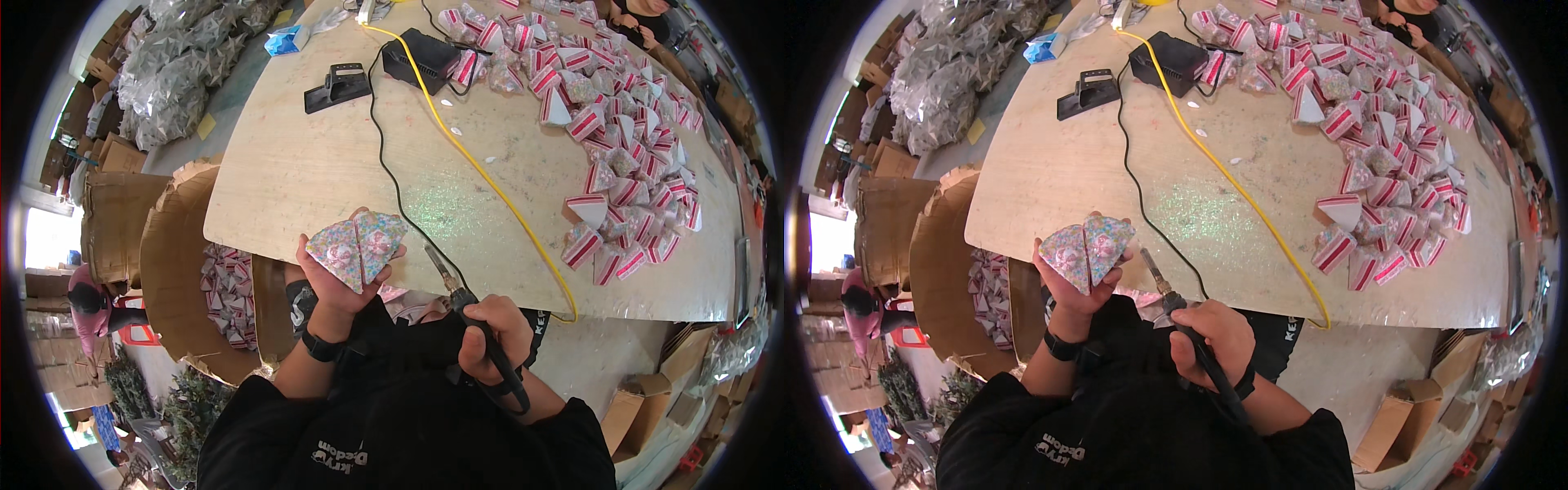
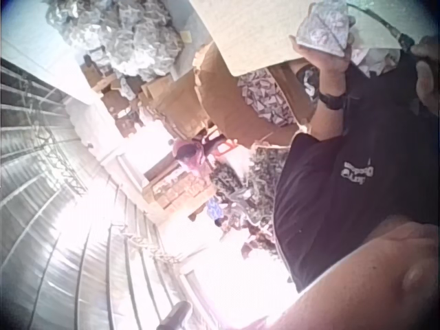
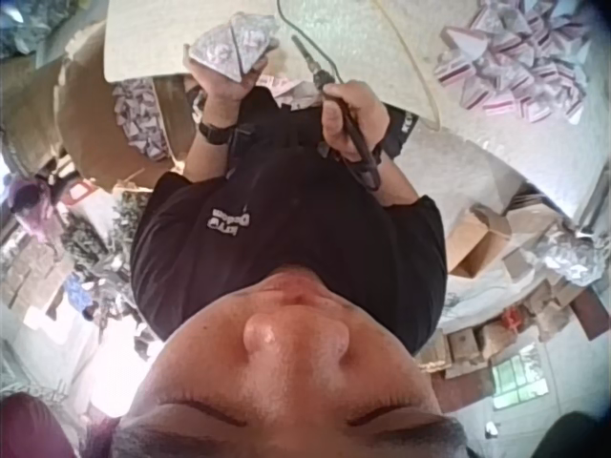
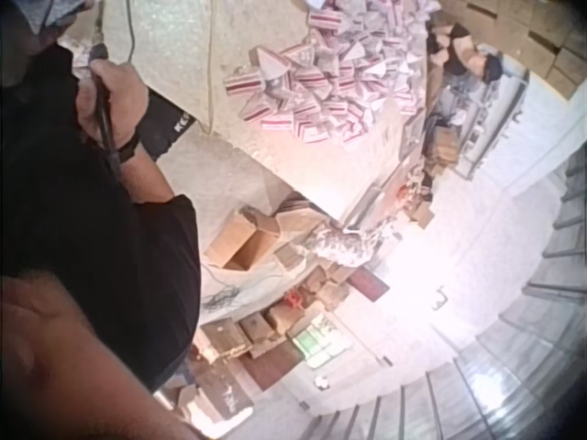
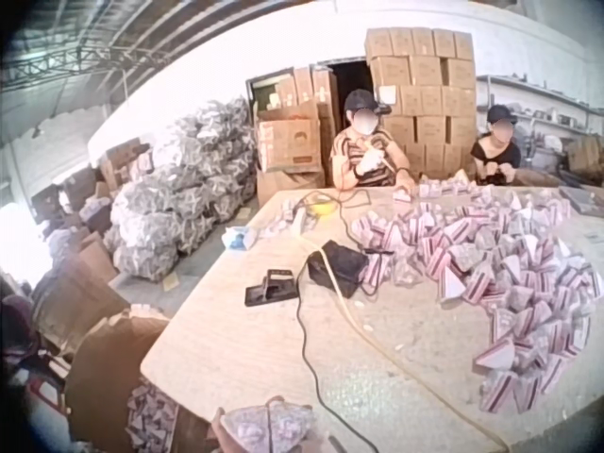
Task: The person uses a heated tool to fuse together triangular, cake-shaped squishies into a larger cluster. They pick up individual pieces from a table, press the tool along the edges to join them, and then toss the finished clusters into a large cardboard bin.
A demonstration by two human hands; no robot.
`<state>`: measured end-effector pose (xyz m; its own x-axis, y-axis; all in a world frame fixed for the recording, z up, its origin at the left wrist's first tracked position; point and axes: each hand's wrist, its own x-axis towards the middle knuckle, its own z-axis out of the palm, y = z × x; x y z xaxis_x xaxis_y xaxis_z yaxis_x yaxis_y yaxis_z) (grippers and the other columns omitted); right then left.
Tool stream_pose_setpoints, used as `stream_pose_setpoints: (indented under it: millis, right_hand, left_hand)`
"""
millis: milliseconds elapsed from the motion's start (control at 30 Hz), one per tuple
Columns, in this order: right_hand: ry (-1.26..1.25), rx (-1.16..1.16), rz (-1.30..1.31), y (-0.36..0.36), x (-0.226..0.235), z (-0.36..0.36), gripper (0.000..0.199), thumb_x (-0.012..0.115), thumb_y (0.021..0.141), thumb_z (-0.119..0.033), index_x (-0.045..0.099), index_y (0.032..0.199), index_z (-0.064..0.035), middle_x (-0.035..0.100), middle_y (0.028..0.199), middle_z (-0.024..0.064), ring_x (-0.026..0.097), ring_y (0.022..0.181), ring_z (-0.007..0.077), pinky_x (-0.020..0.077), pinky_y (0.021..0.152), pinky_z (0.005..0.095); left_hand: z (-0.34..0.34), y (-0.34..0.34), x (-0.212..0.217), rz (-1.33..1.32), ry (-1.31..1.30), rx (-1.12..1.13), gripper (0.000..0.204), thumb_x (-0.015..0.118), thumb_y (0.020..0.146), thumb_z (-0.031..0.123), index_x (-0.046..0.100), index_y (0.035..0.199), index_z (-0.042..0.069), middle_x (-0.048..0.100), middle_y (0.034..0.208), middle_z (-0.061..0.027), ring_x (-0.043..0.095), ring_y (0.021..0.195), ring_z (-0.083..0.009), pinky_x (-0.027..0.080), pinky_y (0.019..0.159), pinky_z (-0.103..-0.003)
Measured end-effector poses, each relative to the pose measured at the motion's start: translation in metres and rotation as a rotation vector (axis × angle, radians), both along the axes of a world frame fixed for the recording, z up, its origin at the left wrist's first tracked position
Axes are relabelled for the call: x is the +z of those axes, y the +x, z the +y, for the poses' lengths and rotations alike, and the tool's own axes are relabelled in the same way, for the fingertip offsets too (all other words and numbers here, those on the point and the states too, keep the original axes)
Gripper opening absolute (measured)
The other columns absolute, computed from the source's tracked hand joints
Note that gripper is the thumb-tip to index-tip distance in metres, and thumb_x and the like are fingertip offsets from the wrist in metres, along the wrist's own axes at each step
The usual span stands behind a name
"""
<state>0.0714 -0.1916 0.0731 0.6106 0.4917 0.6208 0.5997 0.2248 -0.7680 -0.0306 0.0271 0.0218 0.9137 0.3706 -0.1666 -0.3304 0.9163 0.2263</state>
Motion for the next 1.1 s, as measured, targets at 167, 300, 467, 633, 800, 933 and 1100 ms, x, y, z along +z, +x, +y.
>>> stream_pose_setpoints:
  millis: [167,300,467,633,800,933,1100]
  right_hand:
    - [-0.038,-0.047,-0.02,0.005,0.002,0.003,0.022,0.07,0.09,-0.015,0.066,0.106,-0.001,0.066,0.077,0.0124,0.063,0.062,0.0258,0.0492,0.055,0.0321]
    - [-0.06,-0.034,0.018,0.006,0.004,0.005,0.024,0.067,0.092,-0.015,0.066,0.111,0.001,0.067,0.084,0.014,0.065,0.067,0.0253,0.0514,0.059,0.0324]
    - [-0.09,-0.062,0.044,0.015,-0.03,-0.003,0.028,0.054,0.099,-0.006,0.056,0.125,0.0037,0.067,0.106,0.0215,0.064,0.064,0.0153,0.0523,0.061,0.027]
    - [-0.175,-0.138,0.002,0.037,-0.043,-0.017,0.03,0.051,0.099,-0.004,0.055,0.127,0.0047,0.067,0.115,0.0234,0.067,0.069,0.017,0.053,0.062,0.0269]
    - [-0.152,-0.264,0.149,0.058,-0.043,-0.022,0.032,0.056,0.094,0.002,0.059,0.126,0.0008,0.068,0.117,0.0228,0.071,0.075,0.0228,0.0566,0.069,0.0302]
    - [-0.19,-0.3,0.102,0.074,-0.041,-0.029,0.034,0.055,0.093,0.005,0.059,0.126,0.0006,0.067,0.121,0.0228,0.071,0.077,0.0221,0.0563,0.069,0.0302]
    - [-0.17,-0.369,0.04,0.085,-0.068,-0.037,0.039,0.057,0.088,0.008,0.06,0.126,-0.0007,0.068,0.119,0.0232,0.07,0.076,0.0244,0.0566,0.071,0.0333]
  left_hand:
    - [0.003,0.004,-0.002,0.006,0.011,0.006,0.1,0.019,0.084,0.083,0.037,0.149,0.009,0.053,0.139,-0.0238,0.061,0.109,-0.0528,0.051,0.06,-0.045]
    - [0.012,-0.005,0.008,0.008,0.1,0.055,0.096,0.035,0.085,0.082,0.039,0.148,0.009,0.05,0.143,-0.0267,0.065,0.105,-0.0478,0.054,0.064,-0.043]
    - [0.039,-0.014,0.018,0.275,1.089,0.33,0.093,0.062,0.085,0.067,0.036,0.14,-0.003,0.056,0.126,-0.018,0.06,0.115,-0.0275,0.049,0.101,-0.04]
    - [0.09,-0.077,0.048,0.625,1.426,0.676,0.087,0.075,0.082,0.052,0.035,0.14,0.0,0.059,0.108,-0.0126,0.062,0.089,-0.017,0.055,0.075,-0.03]
    - [0.174,-0.187,0.021,1.419,2.038,1.078,0.083,0.076,0.081,0.048,0.041,0.14,0.002,0.042,0.138,-0.0201,0.044,0.127,-0.0393,0.04,0.106,-0.05]
    - [0.231,-0.248,-0.037,2.414,1.155,0.733,0.112,0.075,0.078,0.062,0.016,0.158,0.01,0.017,0.152,-0.0417,0.027,0.141,-0.0545,0.03,0.114,-0.057]
    - [0.23,-0.216,-0.059,2.302,1.503,0.68,0.106,0.074,0.085,0.048,0.011,0.158,0.006,0.012,0.152,-0.0458,0.022,0.141,-0.0596,0.025,0.116,-0.06]
